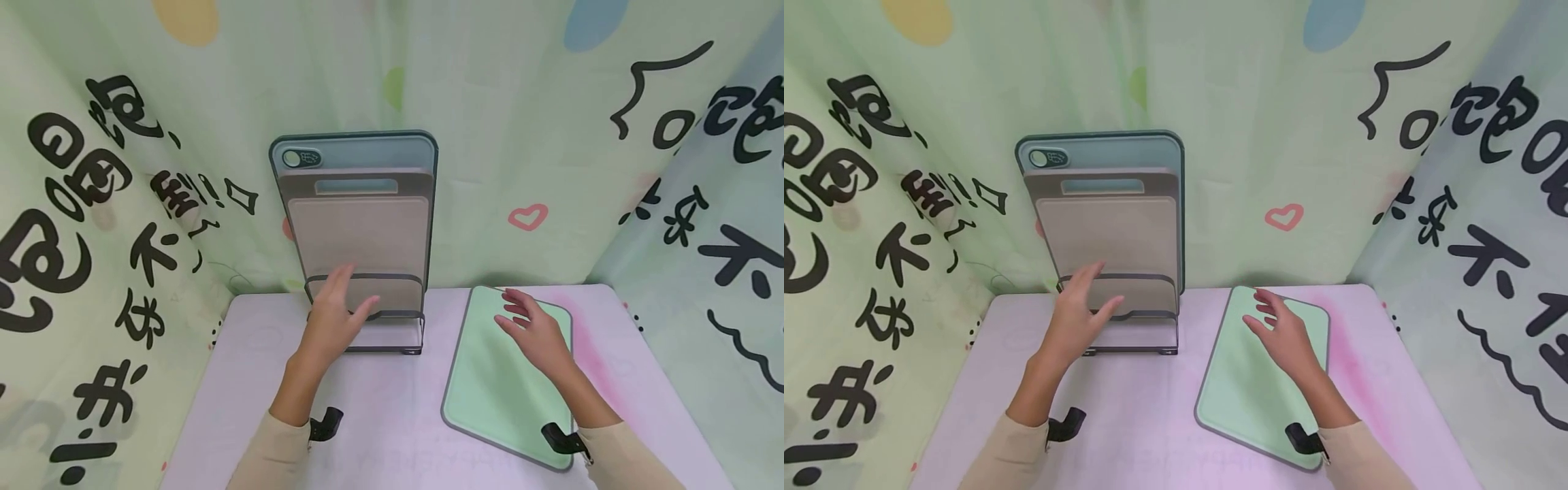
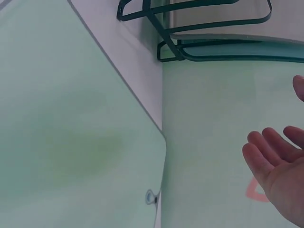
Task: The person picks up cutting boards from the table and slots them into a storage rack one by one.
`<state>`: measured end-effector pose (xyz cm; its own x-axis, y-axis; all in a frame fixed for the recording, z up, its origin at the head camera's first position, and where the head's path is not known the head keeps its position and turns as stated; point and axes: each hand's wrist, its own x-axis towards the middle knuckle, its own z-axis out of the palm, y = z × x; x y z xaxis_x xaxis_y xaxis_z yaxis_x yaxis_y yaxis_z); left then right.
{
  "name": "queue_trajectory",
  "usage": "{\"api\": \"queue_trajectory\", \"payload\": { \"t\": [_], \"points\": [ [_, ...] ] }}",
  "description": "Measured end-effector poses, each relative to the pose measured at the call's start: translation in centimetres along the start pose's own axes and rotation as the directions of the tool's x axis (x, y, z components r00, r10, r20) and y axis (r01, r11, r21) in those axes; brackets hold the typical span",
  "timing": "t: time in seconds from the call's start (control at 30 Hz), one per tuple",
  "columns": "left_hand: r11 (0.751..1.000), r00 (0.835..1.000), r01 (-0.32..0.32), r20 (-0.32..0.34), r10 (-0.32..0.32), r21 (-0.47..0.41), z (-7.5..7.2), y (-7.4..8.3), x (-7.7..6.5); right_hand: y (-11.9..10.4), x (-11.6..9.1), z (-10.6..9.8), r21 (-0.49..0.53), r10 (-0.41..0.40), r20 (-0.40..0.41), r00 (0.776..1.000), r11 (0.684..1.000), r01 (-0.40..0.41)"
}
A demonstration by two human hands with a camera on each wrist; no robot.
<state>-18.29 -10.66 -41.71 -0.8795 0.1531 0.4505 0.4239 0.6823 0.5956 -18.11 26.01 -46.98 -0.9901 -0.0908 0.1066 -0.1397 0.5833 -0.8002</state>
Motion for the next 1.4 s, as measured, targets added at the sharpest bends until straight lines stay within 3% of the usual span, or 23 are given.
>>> {"api": "queue_trajectory", "payload": {
  "t": [0.17,0.5,0.73,0.97,1.2,1.4],
  "points": [
    [1.000,0.999,0.004,0.050,-0.004,-0.017,1.6,1.0,-0.4,1.2,-1.3,-1.2,0.016,0.015,-0.005,1.000,1.000,-0.015],
    [0.998,0.987,-0.042,0.157,0.048,-0.041,5.4,2.9,-1.6,4.5,-3.6,-3.0,-0.016,0.090,0.057,0.994,0.996,-0.089],
    [0.995,0.964,-0.084,0.248,0.096,-0.059,8.0,3.7,-2.2,6.7,-4.9,-3.7,-0.139,0.154,0.087,0.984,0.980,-0.141],
    [0.994,0.940,-0.091,0.325,0.104,-0.054,9.9,4.0,-2.5,8.9,-5.9,-4.5,-0.190,0.219,0.109,0.969,0.962,-0.196],
    [0.981,0.927,-0.186,0.322,0.193,-0.055,11.1,4.3,-2.9,10.8,-6.6,-5.0,-0.226,0.284,0.113,0.952,0.940,-0.254],
    [0.991,0.915,-0.122,0.381,0.132,-0.051,12.7,4.3,-2.7,11.9,-6.9,-5.4,-0.240,0.361,0.126,0.924,0.915,-0.324]
  ]
}}
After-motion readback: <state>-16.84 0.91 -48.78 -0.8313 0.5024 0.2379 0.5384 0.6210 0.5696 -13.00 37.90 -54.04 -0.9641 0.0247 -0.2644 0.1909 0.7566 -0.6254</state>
